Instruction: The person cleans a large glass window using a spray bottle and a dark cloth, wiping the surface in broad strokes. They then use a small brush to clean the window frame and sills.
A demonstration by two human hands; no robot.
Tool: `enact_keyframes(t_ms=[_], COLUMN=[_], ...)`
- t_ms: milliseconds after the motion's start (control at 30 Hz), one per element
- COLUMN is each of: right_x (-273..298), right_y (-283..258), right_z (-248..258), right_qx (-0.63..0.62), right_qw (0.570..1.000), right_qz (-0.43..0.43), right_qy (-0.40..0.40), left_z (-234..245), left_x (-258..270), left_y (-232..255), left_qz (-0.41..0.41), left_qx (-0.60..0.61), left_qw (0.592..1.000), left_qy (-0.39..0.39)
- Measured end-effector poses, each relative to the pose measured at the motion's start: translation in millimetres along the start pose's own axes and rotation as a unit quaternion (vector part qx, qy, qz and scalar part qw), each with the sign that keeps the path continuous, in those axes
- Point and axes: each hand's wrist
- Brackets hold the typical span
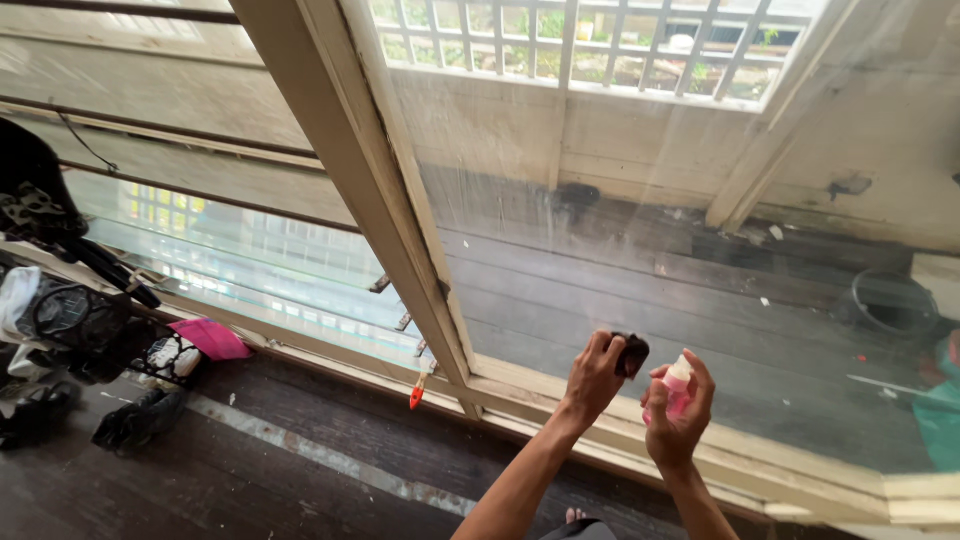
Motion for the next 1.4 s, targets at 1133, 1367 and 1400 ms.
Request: enact_keyframes(t_ms=[1133, 1367, 1400], right_x=[-43.6, -41.3, -41.8], right_y=[32.9, 32.4, 32.7], right_z=[17.2, 13.4, 10.0], right_qx=[-0.078, -0.06, -0.059], right_qw=[0.988, 0.988, 0.988], right_qz=[0.039, 0.03, 0.036], right_qy=[-0.125, -0.137, -0.138], left_z=[48.0, 153.0, 166.8], left_x=[-20.3, -48.4, -56.0], left_y=[-24.2, -61.6, -53.3], left_qz=[0.0, 0.065, 0.078], left_qx=[-0.123, -0.143, -0.127], left_qw=[0.962, 0.926, 0.928], left_qy=[0.242, 0.343, 0.342])
Point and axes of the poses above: each hand's wrist, its own x-axis away from the middle knuckle, its own z-axis out of the back of the hand, y = z × x, and after that the axes turned 6 degrees about -y, right-handed
